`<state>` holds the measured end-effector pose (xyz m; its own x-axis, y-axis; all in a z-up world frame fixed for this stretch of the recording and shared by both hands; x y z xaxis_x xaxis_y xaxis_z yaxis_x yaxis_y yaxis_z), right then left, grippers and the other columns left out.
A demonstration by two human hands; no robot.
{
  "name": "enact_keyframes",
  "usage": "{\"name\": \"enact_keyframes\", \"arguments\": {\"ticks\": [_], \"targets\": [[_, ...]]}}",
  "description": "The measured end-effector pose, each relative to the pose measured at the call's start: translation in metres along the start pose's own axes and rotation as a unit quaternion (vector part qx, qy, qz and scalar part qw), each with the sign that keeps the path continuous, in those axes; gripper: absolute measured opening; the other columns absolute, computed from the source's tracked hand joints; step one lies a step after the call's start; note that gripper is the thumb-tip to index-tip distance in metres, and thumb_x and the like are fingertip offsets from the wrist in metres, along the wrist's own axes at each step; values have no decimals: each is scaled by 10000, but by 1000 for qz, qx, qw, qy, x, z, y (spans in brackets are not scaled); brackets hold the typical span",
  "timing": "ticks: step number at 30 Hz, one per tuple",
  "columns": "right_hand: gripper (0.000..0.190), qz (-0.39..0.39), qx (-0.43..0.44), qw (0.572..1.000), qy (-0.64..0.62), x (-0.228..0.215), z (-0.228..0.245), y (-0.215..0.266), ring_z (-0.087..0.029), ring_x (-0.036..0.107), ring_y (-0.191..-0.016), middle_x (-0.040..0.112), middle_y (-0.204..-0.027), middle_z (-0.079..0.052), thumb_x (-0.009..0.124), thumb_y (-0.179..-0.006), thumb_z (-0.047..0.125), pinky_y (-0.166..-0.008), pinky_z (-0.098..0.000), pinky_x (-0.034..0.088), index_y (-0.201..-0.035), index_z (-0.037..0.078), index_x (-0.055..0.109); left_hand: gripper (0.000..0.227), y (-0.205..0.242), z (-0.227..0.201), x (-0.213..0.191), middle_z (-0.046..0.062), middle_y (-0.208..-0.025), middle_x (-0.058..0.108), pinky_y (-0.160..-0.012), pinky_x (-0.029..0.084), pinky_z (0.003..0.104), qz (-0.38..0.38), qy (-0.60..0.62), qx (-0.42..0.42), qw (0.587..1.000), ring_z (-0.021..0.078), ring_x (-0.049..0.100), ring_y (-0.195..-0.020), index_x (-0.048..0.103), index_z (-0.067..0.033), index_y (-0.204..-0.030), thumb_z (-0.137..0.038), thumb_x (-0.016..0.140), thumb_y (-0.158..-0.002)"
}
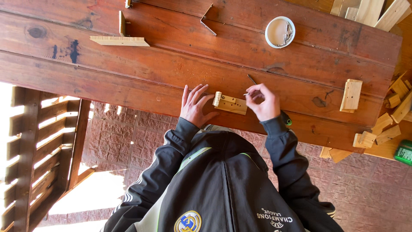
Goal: The person assembles small wooden blocks by screwing them together using a screwdriver. They repeatedly pick up blocks, align them, insert screws, and tighten them on a wooden workbench.
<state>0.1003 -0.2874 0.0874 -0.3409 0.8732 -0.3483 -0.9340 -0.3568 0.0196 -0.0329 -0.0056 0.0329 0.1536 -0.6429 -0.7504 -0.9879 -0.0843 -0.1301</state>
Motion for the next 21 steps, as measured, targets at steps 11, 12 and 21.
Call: {"name": "enact_keyframes", "arguments": {"ticks": [11, 12, 21], "targets": [[142, 42, -117, 985, 121, 29, -10, 0, -248, 842, -890, 863, -1034, -79, 906, -1006, 51, -771, -360, 704, -1101, 115, 822, 880, -1, -4, -5, 13, -1684, 672, -1483, 105, 657, 1, -5, -5, 1000, 274, 562, -1650, 721, -344, -1557, -716, 986, -805], [145, 47, -118, 982, 143, 30, -12, 0, -258, 841, -878, 856, -996, -73, 901, -1008, 68, -769, -383, 707, -1113, 133, 824, 877, -1, -6, -6, 29, -1677, 677, -1479, 106, 667, 2, 0, 0, 1000, 289, 566, -1645, 717, -325, -1576, -690, 986, -825], [166, 52, -180, 967, 173, 32, -9, 4, -269, 826, -929, 820, -1005, -32, 886, -1013, 66, -857, -412, 690, -1113, 179, 817, 909, -4, -1, 4, 45, -1674, 677, -1479, 76, 690, 11, 8, 9, 1000, 296, 542, -1663, 722, -316, -1577, -731, 975, -809]]}}
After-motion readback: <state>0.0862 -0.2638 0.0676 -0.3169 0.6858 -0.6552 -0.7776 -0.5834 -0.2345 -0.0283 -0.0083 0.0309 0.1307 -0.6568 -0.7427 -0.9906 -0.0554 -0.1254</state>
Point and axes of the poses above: each hand's wrist, its own y-axis away from the middle knuckle, its own x-axis out of the palm, z = x × y, the point moved 2 cm from there along -y, towards the middle knuckle
